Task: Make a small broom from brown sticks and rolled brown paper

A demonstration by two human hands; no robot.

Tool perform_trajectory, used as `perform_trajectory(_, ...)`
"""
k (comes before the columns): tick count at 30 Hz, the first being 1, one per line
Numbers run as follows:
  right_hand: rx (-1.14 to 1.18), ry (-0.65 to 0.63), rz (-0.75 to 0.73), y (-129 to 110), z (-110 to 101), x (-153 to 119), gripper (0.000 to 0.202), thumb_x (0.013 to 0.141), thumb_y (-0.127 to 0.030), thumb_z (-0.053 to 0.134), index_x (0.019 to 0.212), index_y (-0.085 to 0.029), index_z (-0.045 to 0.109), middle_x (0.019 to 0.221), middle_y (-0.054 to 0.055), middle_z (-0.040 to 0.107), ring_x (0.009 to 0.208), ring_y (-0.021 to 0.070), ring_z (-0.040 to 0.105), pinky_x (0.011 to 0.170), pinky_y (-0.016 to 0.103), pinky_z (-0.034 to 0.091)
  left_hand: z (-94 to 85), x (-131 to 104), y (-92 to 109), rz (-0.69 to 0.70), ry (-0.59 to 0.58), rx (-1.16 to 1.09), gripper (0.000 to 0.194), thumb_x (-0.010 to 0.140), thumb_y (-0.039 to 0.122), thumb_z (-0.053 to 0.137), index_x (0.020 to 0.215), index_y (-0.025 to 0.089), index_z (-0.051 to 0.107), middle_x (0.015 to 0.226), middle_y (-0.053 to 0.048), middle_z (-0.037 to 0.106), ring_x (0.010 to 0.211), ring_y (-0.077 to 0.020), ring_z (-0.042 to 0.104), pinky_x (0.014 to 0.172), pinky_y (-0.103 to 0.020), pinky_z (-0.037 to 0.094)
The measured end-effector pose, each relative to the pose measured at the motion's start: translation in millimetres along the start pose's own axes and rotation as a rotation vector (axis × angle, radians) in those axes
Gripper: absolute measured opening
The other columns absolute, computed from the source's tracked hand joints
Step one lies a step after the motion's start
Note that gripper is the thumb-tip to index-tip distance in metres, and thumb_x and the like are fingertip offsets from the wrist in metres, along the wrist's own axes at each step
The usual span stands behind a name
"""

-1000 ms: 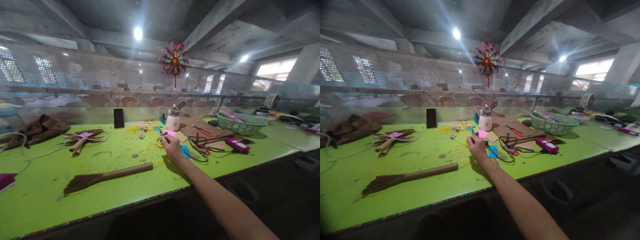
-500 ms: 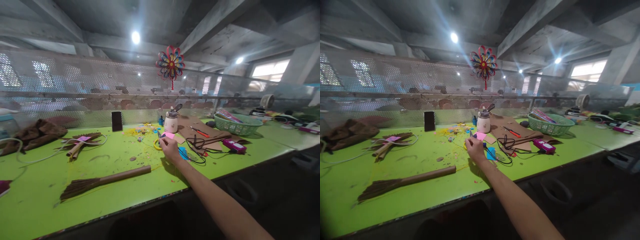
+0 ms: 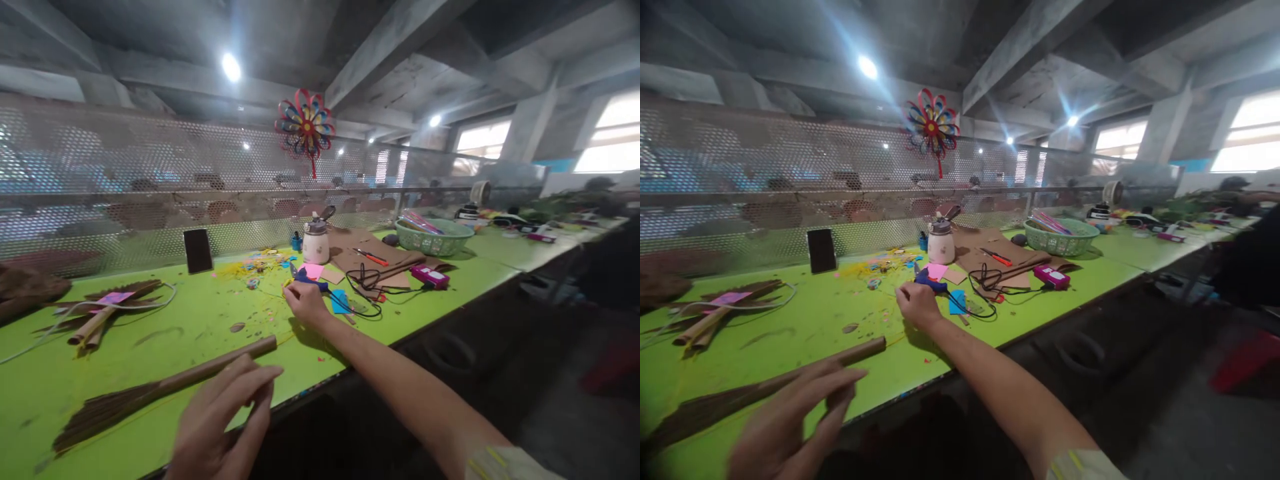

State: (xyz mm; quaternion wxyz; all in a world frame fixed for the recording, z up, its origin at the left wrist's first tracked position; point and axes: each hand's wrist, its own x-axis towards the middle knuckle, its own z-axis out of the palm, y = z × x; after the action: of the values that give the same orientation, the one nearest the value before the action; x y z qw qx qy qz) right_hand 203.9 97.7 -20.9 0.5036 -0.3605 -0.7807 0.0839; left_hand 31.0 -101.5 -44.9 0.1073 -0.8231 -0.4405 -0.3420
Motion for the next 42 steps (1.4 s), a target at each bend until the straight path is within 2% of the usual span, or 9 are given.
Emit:
perform_trajectory(1, -0.008, -0.01, -0.004, -1, 1, -1, 0.028, 0.085, -0.029, 0.045, 0.06, -0.019, 0.055, 0.06, 0.0, 0.058, 0.056, 0.0117, 0.048, 0.058, 0.022, 0.035, 4.0, 23, 7, 0.036, 0.079, -0.041, 0.027, 0.087, 0.02, 0.047, 0.113, 0.024, 0.054, 0.104, -0.01, 0.062, 0.096, -0.0245, 0.058, 0.081, -0.041, 0.049)
perform_trajectory(3, -0.025, -0.023, -0.008, -2, 3, -3, 0.03, 0.085, -0.029, 0.045, 0.058, -0.019, 0.053, 0.058, -0.001, 0.056, 0.054, 0.0112, 0.045, 0.056, 0.022, 0.033, 14.9, 59, 17, 0.186, 0.054, -0.071, 0.023, 0.085, 0.014, 0.045, 0.104, 0.022, 0.055, 0.085, -0.008, 0.063, 0.078, -0.0198, 0.059, 0.068, -0.034, 0.049)
perform_trajectory(5, -0.041, -0.026, -0.004, -2, 3, -4, 0.034, 0.085, -0.032, 0.046, 0.054, -0.02, 0.049, 0.053, -0.001, 0.052, 0.05, 0.0107, 0.041, 0.054, 0.023, 0.03, 26.4, 81, 22, 0.281, -0.007, -0.011, 0.02, 0.083, 0.01, 0.044, 0.094, 0.019, 0.057, 0.068, -0.004, 0.058, 0.062, -0.0166, 0.054, 0.056, -0.029, 0.043)
perform_trajectory(10, -0.056, -0.005, 0.019, -3, 4, -4, 0.043, 0.085, -0.038, 0.045, 0.046, -0.02, 0.04, 0.046, -0.003, 0.043, 0.047, 0.0101, 0.034, 0.051, 0.025, 0.025, 41.7, 105, 23, 0.391, -0.111, 0.068, 0.021, 0.079, 0.006, 0.041, 0.087, 0.017, 0.057, 0.068, -0.005, 0.057, 0.062, -0.0174, 0.051, 0.053, -0.029, 0.037)
perform_trajectory(14, -0.023, 0.003, 0.029, -3, 6, -3, 0.044, 0.084, -0.04, 0.045, 0.046, -0.02, 0.037, 0.045, -0.003, 0.039, 0.046, 0.0094, 0.032, 0.049, 0.025, 0.023, 47.5, 120, 25, 0.465, -0.133, 0.044, 0.017, 0.079, 0.006, 0.042, 0.082, 0.016, 0.055, 0.069, -0.005, 0.057, 0.064, -0.0173, 0.051, 0.054, -0.029, 0.036)
perform_trajectory(19, 0.036, 0.004, 0.044, 0, 10, -4, 0.045, 0.084, -0.04, 0.045, 0.045, -0.019, 0.036, 0.045, -0.004, 0.036, 0.046, 0.0083, 0.03, 0.047, 0.024, 0.023, 58.7, 116, 18, 0.473, -0.07, -0.023, 0.018, 0.078, 0.004, 0.042, 0.085, 0.016, 0.054, 0.067, -0.003, 0.055, 0.061, -0.0159, 0.048, 0.053, -0.028, 0.034)
perform_trajectory(24, 0.084, -0.014, 0.076, 1, 14, -5, 0.044, 0.085, -0.041, 0.045, 0.046, -0.018, 0.039, 0.044, -0.004, 0.038, 0.047, 0.0082, 0.033, 0.045, 0.022, 0.024, 58.9, 110, 17, 0.423, -0.022, -0.087, 0.02, 0.079, 0.003, 0.041, 0.088, 0.015, 0.054, 0.066, -0.003, 0.053, 0.061, -0.0155, 0.048, 0.052, -0.027, 0.032)
perform_trajectory(30, 0.124, -0.038, 0.085, -5, 16, -7, 0.046, 0.083, -0.041, 0.046, 0.045, -0.019, 0.034, 0.044, -0.005, 0.034, 0.046, 0.0078, 0.03, 0.045, 0.023, 0.023, 62.7, 109, 16, 0.409, -0.115, -0.104, 0.017, 0.079, 0.005, 0.041, 0.081, 0.017, 0.053, 0.066, -0.003, 0.053, 0.06, -0.0157, 0.045, 0.051, -0.028, 0.028)
perform_trajectory(42, 0.254, -0.124, 0.126, -9, 14, -12, 0.042, 0.08, -0.036, 0.053, 0.044, -0.017, 0.04, 0.042, -0.006, 0.034, 0.044, 0.0071, 0.031, 0.046, 0.023, 0.022, 65.9, 107, 19, 0.336, -0.278, -0.169, 0.015, 0.073, 0.004, 0.044, 0.075, 0.017, 0.051, 0.068, -0.003, 0.054, 0.064, -0.0157, 0.046, 0.054, -0.031, 0.027)
